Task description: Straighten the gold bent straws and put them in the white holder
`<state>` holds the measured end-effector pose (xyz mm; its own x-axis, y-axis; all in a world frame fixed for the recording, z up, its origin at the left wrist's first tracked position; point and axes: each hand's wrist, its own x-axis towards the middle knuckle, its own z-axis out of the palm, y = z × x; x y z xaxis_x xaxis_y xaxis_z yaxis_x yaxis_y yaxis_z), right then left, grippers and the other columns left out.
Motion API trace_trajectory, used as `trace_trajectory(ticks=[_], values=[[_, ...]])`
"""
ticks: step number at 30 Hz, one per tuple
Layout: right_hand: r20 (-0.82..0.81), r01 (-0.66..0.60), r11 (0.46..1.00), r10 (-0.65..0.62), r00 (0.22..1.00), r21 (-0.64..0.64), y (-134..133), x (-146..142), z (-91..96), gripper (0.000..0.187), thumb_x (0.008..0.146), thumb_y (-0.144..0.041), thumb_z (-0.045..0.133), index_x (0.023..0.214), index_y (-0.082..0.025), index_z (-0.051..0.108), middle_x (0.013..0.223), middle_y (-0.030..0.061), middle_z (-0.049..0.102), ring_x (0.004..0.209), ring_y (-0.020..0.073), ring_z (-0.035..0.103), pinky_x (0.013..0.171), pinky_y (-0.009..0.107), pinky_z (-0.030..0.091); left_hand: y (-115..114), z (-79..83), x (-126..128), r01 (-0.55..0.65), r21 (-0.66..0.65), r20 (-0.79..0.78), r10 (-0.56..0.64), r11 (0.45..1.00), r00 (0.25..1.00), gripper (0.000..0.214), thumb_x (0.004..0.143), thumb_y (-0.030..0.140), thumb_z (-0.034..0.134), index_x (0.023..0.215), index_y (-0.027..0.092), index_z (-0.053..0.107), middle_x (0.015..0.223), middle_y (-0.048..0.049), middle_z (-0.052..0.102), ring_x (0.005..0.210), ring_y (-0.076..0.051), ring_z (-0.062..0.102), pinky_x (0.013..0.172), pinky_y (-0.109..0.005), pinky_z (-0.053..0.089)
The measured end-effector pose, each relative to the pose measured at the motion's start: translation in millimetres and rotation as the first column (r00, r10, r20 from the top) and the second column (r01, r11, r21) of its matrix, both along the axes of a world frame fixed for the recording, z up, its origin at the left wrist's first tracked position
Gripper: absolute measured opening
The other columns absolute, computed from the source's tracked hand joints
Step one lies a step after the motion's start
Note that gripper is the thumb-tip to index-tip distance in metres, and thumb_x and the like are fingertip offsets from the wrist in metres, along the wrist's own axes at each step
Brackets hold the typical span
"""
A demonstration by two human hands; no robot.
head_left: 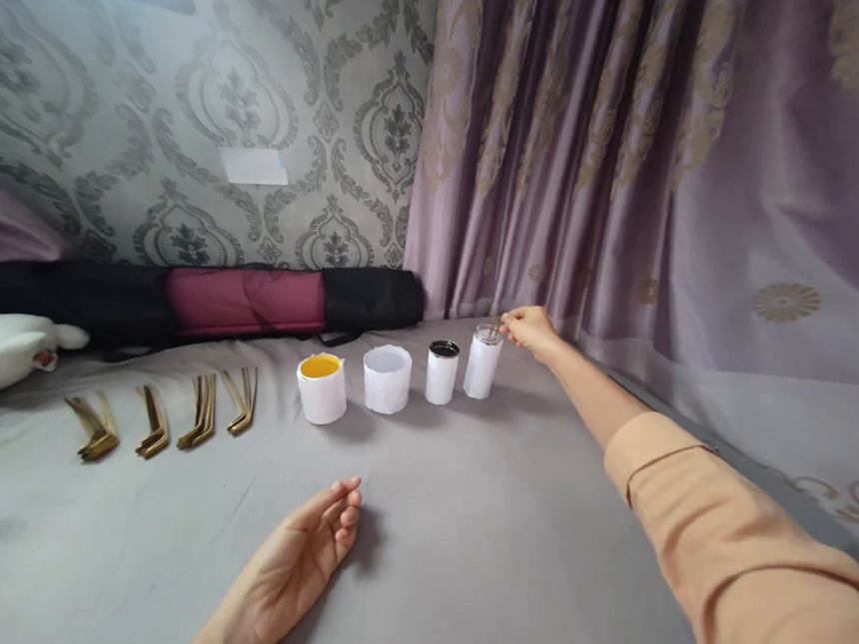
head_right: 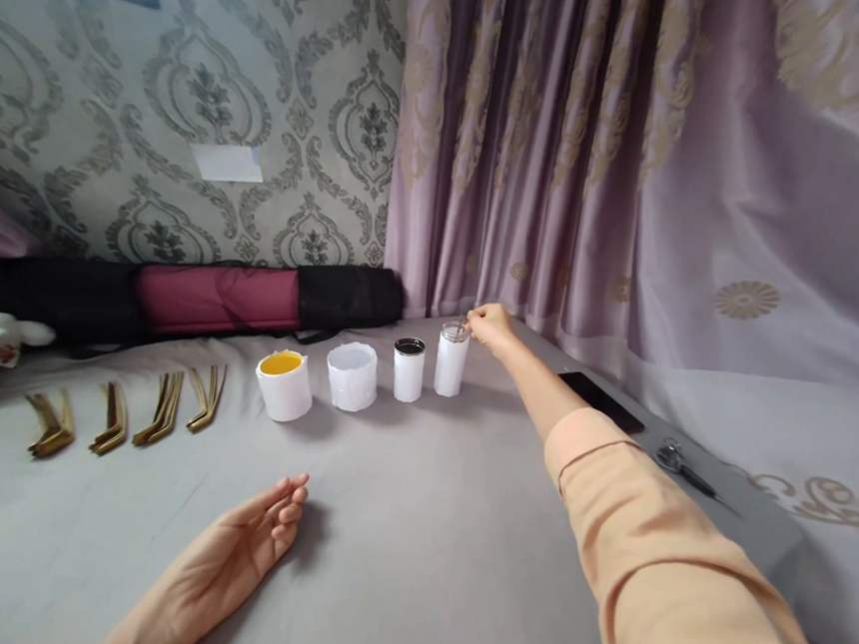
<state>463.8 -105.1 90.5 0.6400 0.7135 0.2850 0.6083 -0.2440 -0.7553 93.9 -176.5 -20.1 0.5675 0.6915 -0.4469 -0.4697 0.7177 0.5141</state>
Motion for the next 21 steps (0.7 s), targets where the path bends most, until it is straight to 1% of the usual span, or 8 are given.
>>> trace_trajectory(ticks=[4,7,14,21], values=[[0.011,-0.010,1.000,0.010,1.000,0.029,0.5,1.3,1.2,0.014,0.073,-0.021,0.051,0.071,-0.013,0.062,0.069,0.0055,0.066,0.040,0.0042,0.047,0.034,0.013,0.030,1.0,-0.6,0.9,0.000,0.001,-0.004,0.000,1.000,1.000,0.021,0.073,0.010,0.057,0.094,0.007,0.056,0.080,-0.0050,0.053,0.061,-0.006,0.050,0.051,-0.018,0.046],[-0.009,-0.012,0.999,0.012,1.000,0.035,2.2,2.1,0.5,0.013,0.073,-0.020,0.052,0.069,-0.012,0.062,0.068,0.0059,0.066,0.040,0.0042,0.047,0.034,0.013,0.030,1.7,-0.5,1.8,0.000,0.008,-0.001,0.000,1.000,1.000,0.021,0.073,0.010,0.058,0.093,0.007,0.056,0.080,-0.0051,0.053,0.061,-0.006,0.049,0.052,-0.018,0.047],[-0.119,-0.014,0.999,0.020,0.993,0.053,0.6,-2.0,2.3,0.014,0.075,-0.021,0.054,0.066,-0.011,0.060,0.064,0.0063,0.065,0.037,0.0034,0.044,0.033,0.013,0.031,1.0,-1.0,1.2,-0.004,0.001,-0.002,0.004,1.000,1.000,0.019,0.074,0.010,0.057,0.092,0.007,0.057,0.079,-0.0053,0.053,0.060,-0.006,0.049,0.051,-0.018,0.047],[-0.243,0.020,0.992,0.012,0.970,0.127,-10.0,-6.7,5.3,0.014,0.079,-0.019,0.051,0.068,-0.010,0.056,0.060,0.0047,0.062,0.036,0.0026,0.043,0.031,0.012,0.030,1.5,-3.2,0.6,-0.008,-0.005,0.006,0.008,1.000,1.000,0.020,0.073,0.010,0.057,0.093,0.007,0.057,0.078,-0.0052,0.053,0.060,-0.006,0.049,0.050,-0.018,0.046]])
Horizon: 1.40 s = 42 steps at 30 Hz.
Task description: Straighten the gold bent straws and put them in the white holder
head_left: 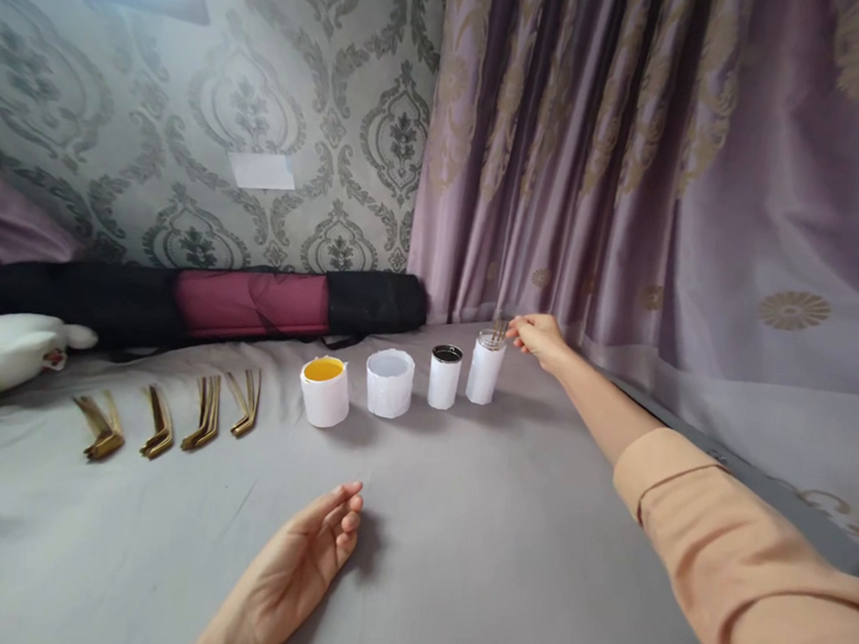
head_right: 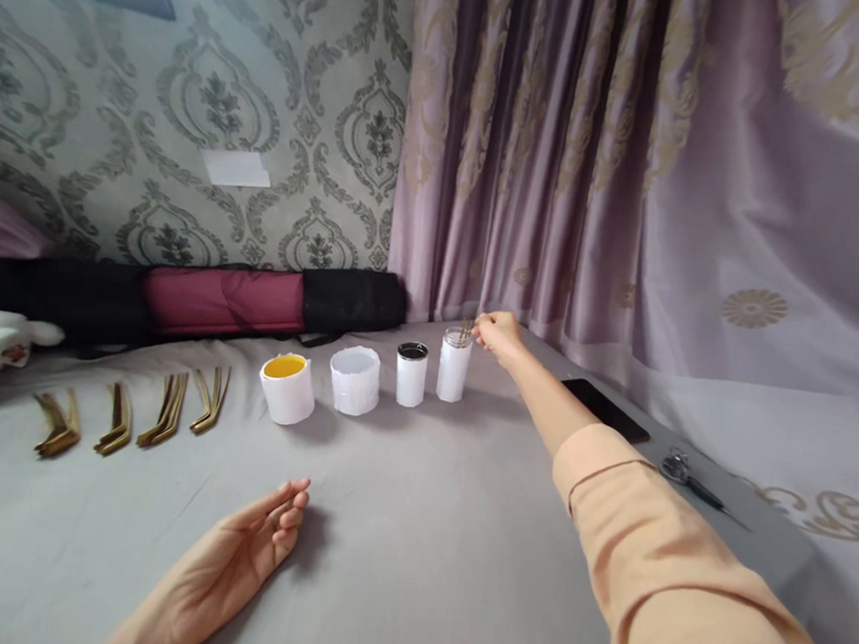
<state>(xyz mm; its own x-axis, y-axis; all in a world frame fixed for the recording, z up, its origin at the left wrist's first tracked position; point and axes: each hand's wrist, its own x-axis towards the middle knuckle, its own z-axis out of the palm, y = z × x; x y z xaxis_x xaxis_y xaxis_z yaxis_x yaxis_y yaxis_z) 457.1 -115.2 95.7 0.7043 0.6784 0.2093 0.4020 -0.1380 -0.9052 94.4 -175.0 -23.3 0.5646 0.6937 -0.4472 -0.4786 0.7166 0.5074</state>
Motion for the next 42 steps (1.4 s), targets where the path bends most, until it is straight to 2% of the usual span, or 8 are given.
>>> trace_trajectory(ticks=[9,15,18,23,27,32,38,42], values=[[-0.193,0.065,0.993,-0.044,0.980,0.100,-17.4,-5.7,-11.0,0.016,0.080,-0.017,0.046,0.068,-0.012,0.054,0.055,0.0011,0.056,0.035,0.0037,0.043,0.030,0.014,0.031,0.0,0.8,0.9,-0.001,-0.009,-0.008,0.001,1.000,1.000,0.019,0.073,0.009,0.057,0.092,0.008,0.057,0.078,-0.0049,0.054,0.060,-0.006,0.050,0.051,-0.018,0.046],[-0.332,0.060,0.986,-0.004,0.943,0.157,-44.0,-35.1,-31.2,0.015,0.081,-0.018,0.042,0.072,-0.014,0.053,0.055,-0.0014,0.052,0.038,0.0041,0.045,0.034,0.014,0.035,-0.1,0.5,1.2,-0.005,-0.013,0.006,0.005,1.000,1.000,0.018,0.073,0.010,0.057,0.091,0.007,0.056,0.077,-0.0047,0.054,0.058,-0.006,0.050,0.050,-0.017,0.046],[-0.519,0.025,0.984,0.070,0.852,0.174,-55.3,-56.8,-48.6,0.012,0.079,-0.017,0.046,0.070,-0.013,0.054,0.054,-0.0011,0.051,0.040,0.0049,0.046,0.034,0.015,0.035,-0.5,2.4,1.8,0.013,-0.026,0.031,-0.012,1.000,0.999,0.018,0.072,0.012,0.058,0.090,0.008,0.056,0.077,-0.0052,0.055,0.058,-0.006,0.051,0.050,-0.016,0.045],[-0.634,-0.126,0.980,0.196,0.748,0.154,-65.5,-98.4,-81.3,0.009,0.077,-0.018,0.050,0.072,-0.013,0.055,0.056,-0.0007,0.052,0.042,0.0050,0.047,0.037,0.015,0.037,0.7,4.3,1.3,-0.006,0.004,0.052,0.006,1.000,0.999,0.015,0.074,0.014,0.057,0.088,0.009,0.056,0.073,-0.0041,0.056,0.057,-0.006,0.051,0.050,-0.016,0.044],[-0.694,-0.225,0.969,0.231,0.682,0.101,-65.2,-132.4,-97.9,0.009,0.076,-0.021,0.051,0.073,-0.014,0.055,0.056,-0.0010,0.051,0.042,0.0050,0.046,0.037,0.015,0.035,2.6,3.0,0.2,0.007,0.011,0.072,-0.007,1.000,0.997,0.015,0.074,0.015,0.057,0.088,0.009,0.056,0.073,-0.0039,0.056,0.057,-0.006,0.051,0.050,-0.015,0.043],[-0.700,-0.325,0.941,0.294,0.651,0.093,-53.5,-164.1,-107.6,0.013,0.076,-0.026,0.050,0.074,-0.015,0.055,0.057,-0.0017,0.051,0.043,0.0051,0.046,0.038,0.016,0.034,3.5,1.5,-0.1,0.005,0.022,0.081,-0.006,1.000,0.997,0.016,0.073,0.014,0.058,0.088,0.009,0.056,0.072,-0.0036,0.056,0.058,-0.006,0.052,0.050,-0.015,0.042],[-0.513,-0.419,0.901,0.412,0.753,0.108,-46.4,-183.7,-117.8,0.024,0.075,-0.039,0.049,0.074,-0.015,0.055,0.056,-0.0021,0.050,0.043,0.0056,0.045,0.037,0.016,0.033,2.4,1.2,-0.8,0.007,0.033,0.092,-0.010,0.999,0.996,0.015,0.073,0.013,0.058,0.087,0.009,0.057,0.073,-0.0036,0.056,0.059,-0.006,0.052,0.052,-0.015,0.043],[-0.429,-0.461,0.880,0.464,0.775,0.118,-47.7,-185.5,-127.1,0.031,0.074,-0.047,0.047,0.073,-0.016,0.054,0.055,-0.0028,0.050,0.042,0.0063,0.046,0.036,0.016,0.032,2.4,2.9,-0.3,0.000,0.044,0.077,-0.004,0.999,0.997,0.014,0.072,0.012,0.058,0.086,0.009,0.057,0.073,-0.0042,0.057,0.059,-0.006,0.052,0.053,-0.016,0.044]])
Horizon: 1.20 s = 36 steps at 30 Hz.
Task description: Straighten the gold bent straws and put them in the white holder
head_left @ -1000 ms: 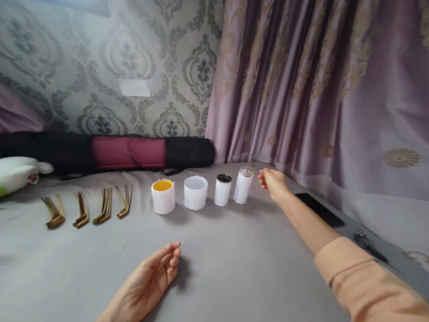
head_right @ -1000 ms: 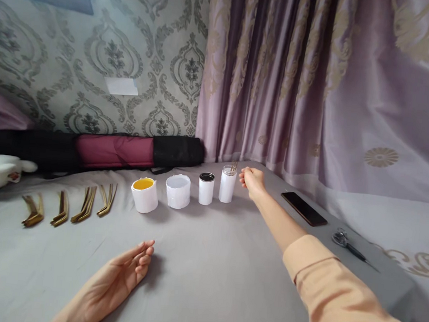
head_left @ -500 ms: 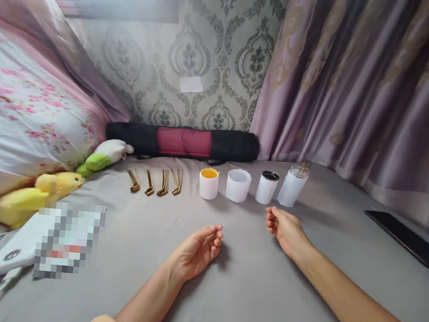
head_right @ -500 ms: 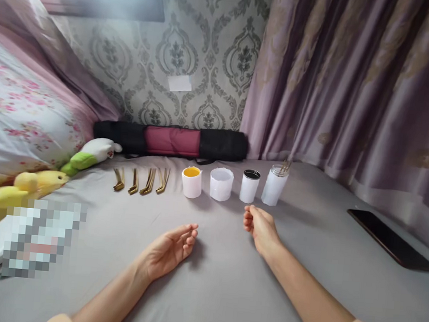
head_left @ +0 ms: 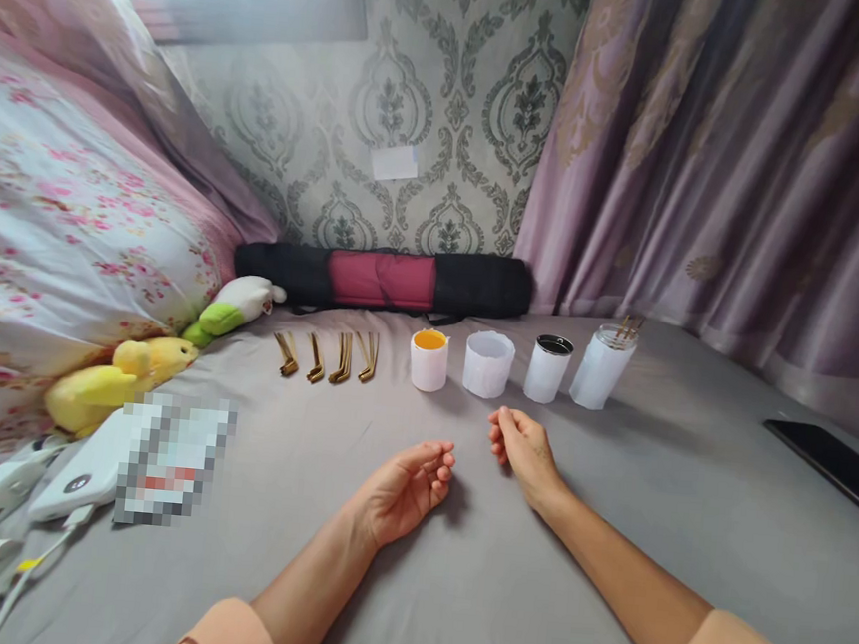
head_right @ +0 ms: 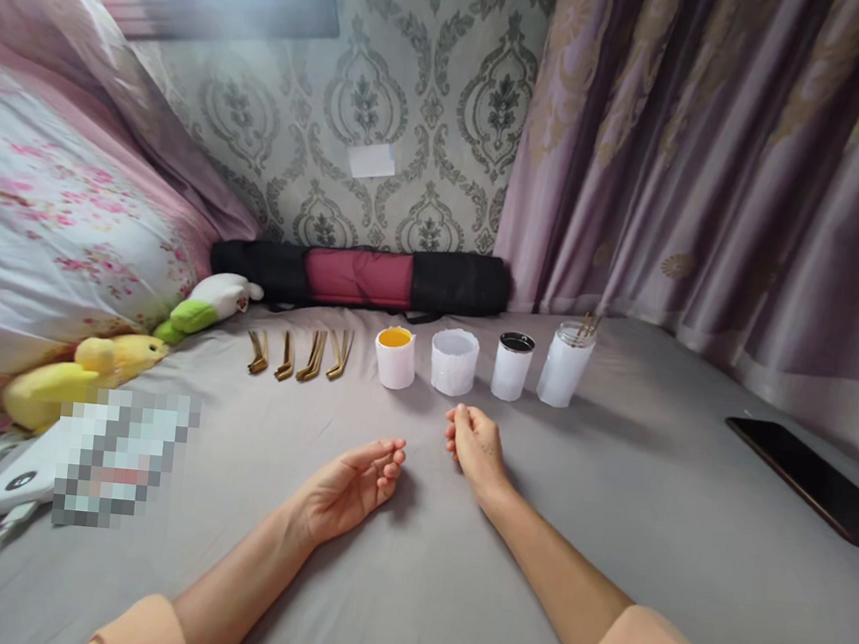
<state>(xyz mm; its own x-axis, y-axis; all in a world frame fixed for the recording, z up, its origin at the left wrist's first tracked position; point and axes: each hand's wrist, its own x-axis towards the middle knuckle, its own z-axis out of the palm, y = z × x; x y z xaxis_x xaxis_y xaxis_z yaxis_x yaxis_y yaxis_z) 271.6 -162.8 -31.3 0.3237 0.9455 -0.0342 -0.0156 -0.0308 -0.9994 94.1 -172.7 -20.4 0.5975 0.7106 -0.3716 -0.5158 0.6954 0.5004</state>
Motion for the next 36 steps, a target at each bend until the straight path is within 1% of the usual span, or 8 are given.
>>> trace_trajectory(ticks=[6,10,17,23,27,31,34,36], values=[[0.015,-0.015,1.000,0.015,1.000,-0.004,0.3,2.6,-6.1,0.033,0.073,-0.049,0.047,0.074,-0.017,0.054,0.057,-0.0028,0.049,0.042,0.0064,0.046,0.035,0.016,0.032,-0.2,4.1,1.2,0.000,0.008,-0.056,0.000,1.000,0.998,0.013,0.071,0.010,0.058,0.084,0.010,0.057,0.071,-0.0032,0.057,0.057,-0.006,0.052,0.054,-0.017,0.043],[0.043,-0.034,0.999,0.034,0.999,0.009,0.3,1.8,-7.0,0.035,0.074,-0.050,0.046,0.075,-0.016,0.054,0.058,-0.0024,0.049,0.043,0.0061,0.045,0.035,0.015,0.031,3.3,5.6,1.9,-0.004,0.034,-0.123,0.008,0.999,0.992,0.014,0.069,0.011,0.060,0.083,0.009,0.058,0.069,-0.0032,0.057,0.055,-0.006,0.051,0.050,-0.016,0.042],[0.072,-0.044,0.999,0.042,0.997,0.029,0.2,0.0,-10.2,0.037,0.072,-0.053,0.046,0.074,-0.017,0.055,0.057,-0.0028,0.049,0.041,0.0057,0.043,0.034,0.015,0.029,19.3,6.3,-2.7,0.022,0.165,-0.306,0.030,0.986,0.952,0.013,0.069,0.014,0.061,0.081,0.009,0.057,0.068,-0.0034,0.057,0.052,-0.005,0.051,0.047,-0.015,0.041],[0.085,-0.053,0.997,0.049,0.995,0.048,1.0,1.2,-11.8,0.037,0.072,-0.052,0.046,0.074,-0.017,0.055,0.057,-0.0022,0.050,0.041,0.0063,0.044,0.033,0.016,0.029,36.3,9.3,-11.8,0.014,0.258,-0.394,0.092,0.966,0.914,0.010,0.070,0.013,0.059,0.079,0.009,0.056,0.067,-0.0035,0.057,0.052,-0.006,0.052,0.048,-0.016,0.041],[0.094,-0.058,0.997,0.053,0.994,0.053,0.9,1.0,-11.5,0.036,0.073,-0.051,0.045,0.073,-0.017,0.055,0.056,-0.0020,0.050,0.041,0.0064,0.044,0.033,0.015,0.028,49.9,10.6,-18.6,0.013,0.348,-0.501,0.174,0.937,0.848,0.010,0.069,0.014,0.059,0.078,0.010,0.056,0.067,-0.0042,0.058,0.052,-0.006,0.053,0.048,-0.017,0.041],[0.096,-0.064,0.997,0.059,0.994,0.046,1.0,1.4,-12.9,0.036,0.073,-0.052,0.045,0.074,-0.017,0.055,0.056,-0.0022,0.050,0.041,0.0066,0.044,0.033,0.016,0.028,64.6,12.5,-26.8,-0.012,0.415,-0.569,0.269,0.910,0.777,0.009,0.067,0.016,0.060,0.074,0.011,0.056,0.066,-0.0049,0.059,0.050,-0.006,0.051,0.045,-0.017,0.037],[0.098,-0.064,0.997,0.059,0.993,0.051,1.2,1.6,-13.9,0.037,0.073,-0.052,0.044,0.075,-0.017,0.055,0.057,-0.0021,0.050,0.042,0.0065,0.045,0.034,0.016,0.028,77.5,13.6,-33.7,-0.015,0.489,-0.635,0.367,0.872,0.680,0.011,0.066,0.019,0.060,0.072,0.012,0.055,0.064,-0.0044,0.058,0.047,-0.006,0.048,0.043,-0.018,0.034],[0.104,-0.064,0.997,0.058,0.993,0.054,1.4,1.6,-13.8,0.037,0.074,-0.052,0.044,0.074,-0.017,0.055,0.057,-0.0020,0.050,0.041,0.0063,0.044,0.034,0.016,0.028,87.9,13.8,-38.9,-0.002,0.527,-0.688,0.428,0.850,0.586,0.011,0.065,0.019,0.060,0.072,0.012,0.055,0.062,-0.0036,0.057,0.047,-0.006,0.048,0.043,-0.018,0.033]])
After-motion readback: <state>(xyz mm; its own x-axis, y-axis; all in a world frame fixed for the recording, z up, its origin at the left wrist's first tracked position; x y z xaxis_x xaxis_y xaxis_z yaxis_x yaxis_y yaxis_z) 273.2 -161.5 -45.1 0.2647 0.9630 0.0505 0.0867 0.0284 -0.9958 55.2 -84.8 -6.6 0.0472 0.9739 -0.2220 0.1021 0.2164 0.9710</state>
